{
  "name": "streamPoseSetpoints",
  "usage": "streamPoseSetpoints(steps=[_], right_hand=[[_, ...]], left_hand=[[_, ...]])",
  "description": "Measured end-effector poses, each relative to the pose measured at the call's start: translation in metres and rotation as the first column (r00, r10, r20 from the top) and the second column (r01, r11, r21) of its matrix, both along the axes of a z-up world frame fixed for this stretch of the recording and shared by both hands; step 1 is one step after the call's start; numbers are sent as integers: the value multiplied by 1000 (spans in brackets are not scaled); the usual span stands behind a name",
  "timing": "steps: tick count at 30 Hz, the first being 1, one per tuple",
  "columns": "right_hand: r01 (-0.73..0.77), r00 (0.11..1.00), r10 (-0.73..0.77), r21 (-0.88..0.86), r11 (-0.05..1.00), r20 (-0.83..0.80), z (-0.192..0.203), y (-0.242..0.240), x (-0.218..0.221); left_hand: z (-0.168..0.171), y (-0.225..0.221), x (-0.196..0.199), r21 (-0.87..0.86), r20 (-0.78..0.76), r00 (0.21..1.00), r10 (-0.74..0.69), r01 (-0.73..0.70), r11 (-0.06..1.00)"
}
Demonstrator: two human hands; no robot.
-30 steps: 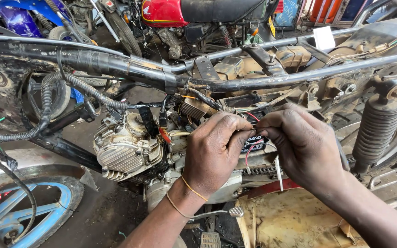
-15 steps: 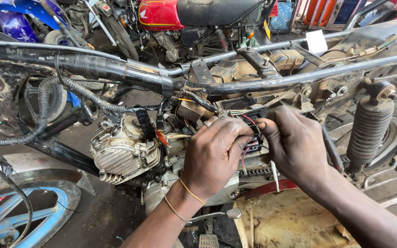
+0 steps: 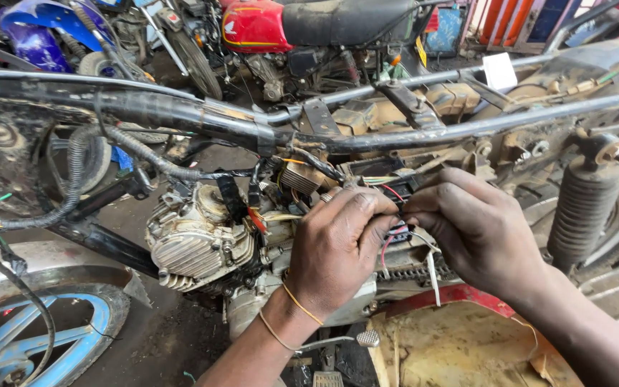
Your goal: Connecting and securing electrical wiring to an electronic module on a motorcycle frame.
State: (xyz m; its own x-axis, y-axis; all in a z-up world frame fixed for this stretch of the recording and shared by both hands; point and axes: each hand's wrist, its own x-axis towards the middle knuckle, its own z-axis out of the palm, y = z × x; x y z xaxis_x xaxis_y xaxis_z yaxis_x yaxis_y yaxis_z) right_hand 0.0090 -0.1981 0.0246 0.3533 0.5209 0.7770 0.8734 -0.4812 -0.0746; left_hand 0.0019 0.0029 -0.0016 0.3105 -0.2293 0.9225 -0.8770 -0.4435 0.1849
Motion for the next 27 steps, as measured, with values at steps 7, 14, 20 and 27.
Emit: streamPoseSetpoints(steps=[7, 14, 20, 27], right_hand=[[102, 995, -101, 33, 994, -20, -15, -4, 10], [154, 988, -153, 66, 986, -12, -12, -7, 12], [288, 952, -272, 113, 951, -140, -16, -14, 17], [-110, 786, 390, 511, 852, -480, -2, -10, 13]], left_hand=[[6, -4, -4, 13, 24, 999, -23, 23, 1000], [7, -6, -6, 95, 18, 999, 32, -34, 995], [3, -7, -4, 92, 22, 999, 38, -40, 995], [7, -7, -5, -27, -27, 999, -28, 27, 999]])
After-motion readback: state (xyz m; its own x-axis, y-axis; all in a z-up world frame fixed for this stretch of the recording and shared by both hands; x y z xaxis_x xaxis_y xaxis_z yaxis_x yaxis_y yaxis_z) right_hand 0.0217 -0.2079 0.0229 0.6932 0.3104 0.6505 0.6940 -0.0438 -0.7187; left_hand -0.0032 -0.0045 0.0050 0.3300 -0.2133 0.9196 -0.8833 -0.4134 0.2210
